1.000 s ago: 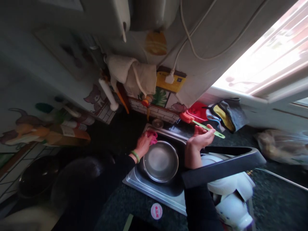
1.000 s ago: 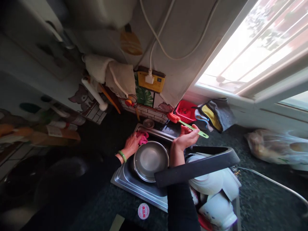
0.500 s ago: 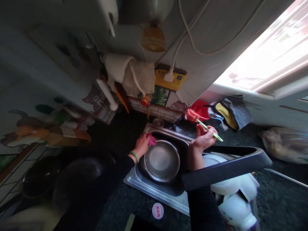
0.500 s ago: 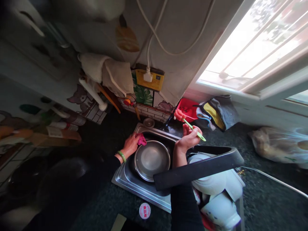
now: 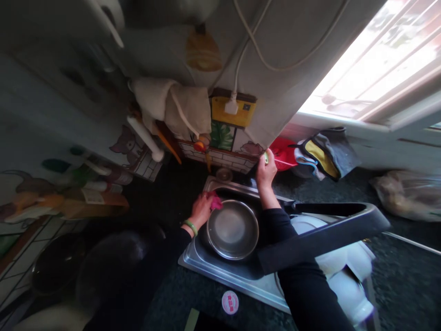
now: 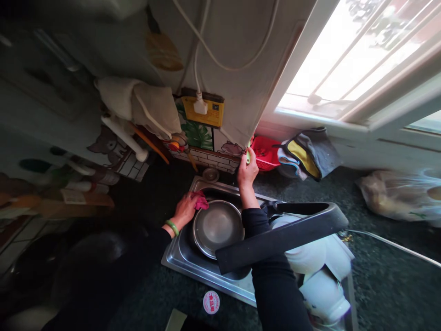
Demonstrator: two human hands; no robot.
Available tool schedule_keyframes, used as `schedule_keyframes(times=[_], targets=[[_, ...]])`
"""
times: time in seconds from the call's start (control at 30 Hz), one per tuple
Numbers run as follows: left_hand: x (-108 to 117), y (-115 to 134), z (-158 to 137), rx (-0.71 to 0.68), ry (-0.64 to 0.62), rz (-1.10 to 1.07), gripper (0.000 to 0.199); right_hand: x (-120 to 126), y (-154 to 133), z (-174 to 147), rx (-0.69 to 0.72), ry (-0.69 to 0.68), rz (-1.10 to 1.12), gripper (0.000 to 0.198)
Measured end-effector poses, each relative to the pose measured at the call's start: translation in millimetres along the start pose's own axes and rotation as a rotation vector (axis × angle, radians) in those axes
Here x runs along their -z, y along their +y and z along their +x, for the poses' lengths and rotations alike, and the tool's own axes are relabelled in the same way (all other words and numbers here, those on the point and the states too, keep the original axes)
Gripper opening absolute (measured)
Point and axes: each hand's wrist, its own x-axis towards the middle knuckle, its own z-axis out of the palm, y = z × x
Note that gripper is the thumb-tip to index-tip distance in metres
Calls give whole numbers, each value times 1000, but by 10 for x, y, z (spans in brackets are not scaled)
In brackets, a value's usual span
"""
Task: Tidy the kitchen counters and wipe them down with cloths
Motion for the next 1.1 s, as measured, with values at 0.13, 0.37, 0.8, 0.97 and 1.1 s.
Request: schedule_keyframes(times=[0.13, 0.37, 0.8, 0.97, 1.1], targets=[[2, 8, -2, -30, -17, 83, 39, 39, 39, 98, 56, -129, -127, 51], [28, 37, -6, -23, -46, 108, 41, 178, 19, 154, 33, -145, -214, 48], [8, 22, 8, -4, -10, 34, 42, 425, 112, -326, 82, -15, -120, 42], [3, 209, 13, 127, 100, -164, 43, 355, 8, -1564, -227, -211, 288, 47], [-168, 528, 0, -31, 82, -397, 50, -7, 37, -2132, -493, -358, 534, 62]])
